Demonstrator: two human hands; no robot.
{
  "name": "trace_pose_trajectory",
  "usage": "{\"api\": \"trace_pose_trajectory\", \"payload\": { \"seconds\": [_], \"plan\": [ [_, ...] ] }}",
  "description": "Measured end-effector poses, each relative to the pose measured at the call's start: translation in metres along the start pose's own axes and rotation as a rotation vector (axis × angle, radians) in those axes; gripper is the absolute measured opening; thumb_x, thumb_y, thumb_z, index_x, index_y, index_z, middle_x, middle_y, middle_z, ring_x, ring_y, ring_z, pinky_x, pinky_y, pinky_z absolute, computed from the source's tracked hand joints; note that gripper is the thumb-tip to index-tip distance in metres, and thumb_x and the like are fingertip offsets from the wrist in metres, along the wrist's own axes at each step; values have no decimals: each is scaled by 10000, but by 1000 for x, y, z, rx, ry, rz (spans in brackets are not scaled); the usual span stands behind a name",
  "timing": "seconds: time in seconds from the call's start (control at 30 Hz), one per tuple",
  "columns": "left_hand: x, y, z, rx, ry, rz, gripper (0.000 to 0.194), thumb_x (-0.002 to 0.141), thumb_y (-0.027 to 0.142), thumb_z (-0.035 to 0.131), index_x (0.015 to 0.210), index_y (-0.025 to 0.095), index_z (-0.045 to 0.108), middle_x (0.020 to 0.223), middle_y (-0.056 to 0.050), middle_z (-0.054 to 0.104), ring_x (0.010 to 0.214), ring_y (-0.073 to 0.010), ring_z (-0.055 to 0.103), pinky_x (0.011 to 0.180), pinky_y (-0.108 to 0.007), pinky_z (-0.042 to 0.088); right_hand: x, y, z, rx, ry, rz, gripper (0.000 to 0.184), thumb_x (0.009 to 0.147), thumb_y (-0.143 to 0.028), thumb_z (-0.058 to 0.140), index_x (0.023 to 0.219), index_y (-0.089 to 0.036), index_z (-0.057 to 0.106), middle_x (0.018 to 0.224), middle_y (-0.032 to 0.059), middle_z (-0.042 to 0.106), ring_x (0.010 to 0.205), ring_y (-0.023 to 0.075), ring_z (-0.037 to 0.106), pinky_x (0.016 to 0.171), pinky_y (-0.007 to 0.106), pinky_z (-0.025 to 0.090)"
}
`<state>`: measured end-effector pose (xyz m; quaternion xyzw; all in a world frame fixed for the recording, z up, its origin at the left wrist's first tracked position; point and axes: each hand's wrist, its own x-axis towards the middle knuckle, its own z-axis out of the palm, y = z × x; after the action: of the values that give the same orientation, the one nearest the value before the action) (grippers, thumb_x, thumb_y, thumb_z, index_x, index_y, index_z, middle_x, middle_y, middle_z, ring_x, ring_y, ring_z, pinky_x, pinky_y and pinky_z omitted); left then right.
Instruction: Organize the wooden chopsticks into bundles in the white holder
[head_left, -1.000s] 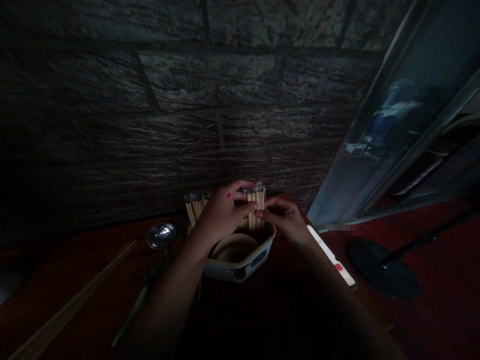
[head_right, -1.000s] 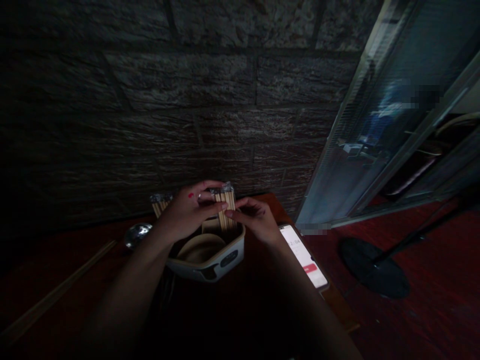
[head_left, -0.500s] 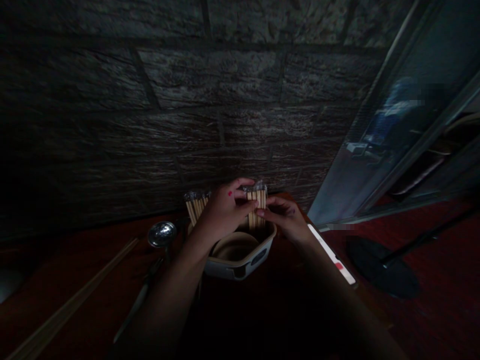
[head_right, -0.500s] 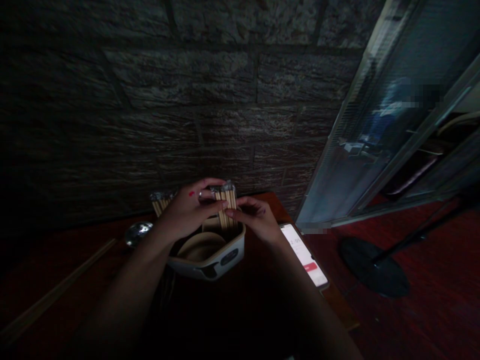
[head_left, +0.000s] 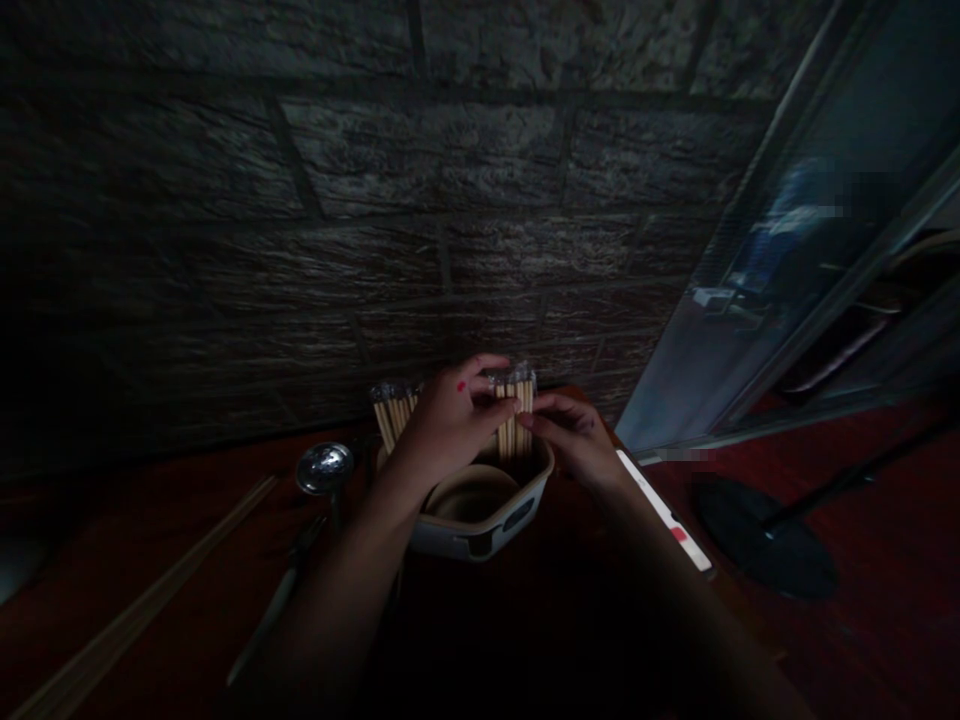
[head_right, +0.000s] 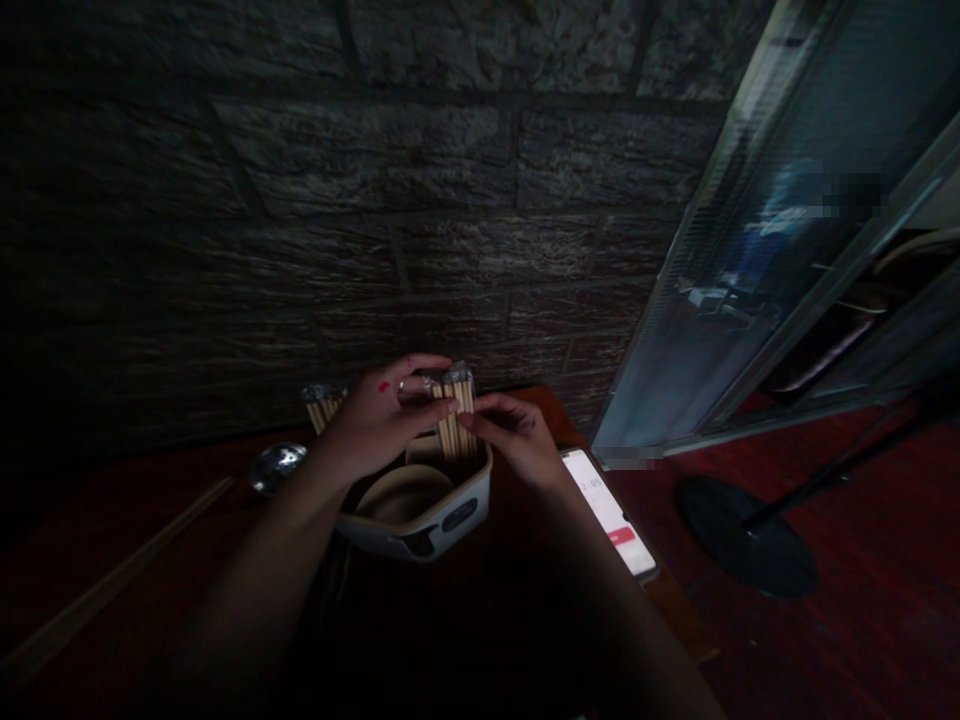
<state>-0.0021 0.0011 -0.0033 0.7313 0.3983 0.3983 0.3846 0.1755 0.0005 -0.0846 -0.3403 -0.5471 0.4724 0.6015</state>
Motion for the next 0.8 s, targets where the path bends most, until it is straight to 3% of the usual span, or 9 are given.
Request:
{"api": "trace_pose_trajectory", "payload": {
  "seconds": [0.8],
  "plan": [
    [1,-2,4,39,21,50,403,795,146,661,1191,161,584,932,-67,737,861,-194,714,777,-332,554,1,1,1,5,5,-18,144,692,-308,828,800,-261,746,846,-21,743,782,147,655,801,304,503]
  ]
}}
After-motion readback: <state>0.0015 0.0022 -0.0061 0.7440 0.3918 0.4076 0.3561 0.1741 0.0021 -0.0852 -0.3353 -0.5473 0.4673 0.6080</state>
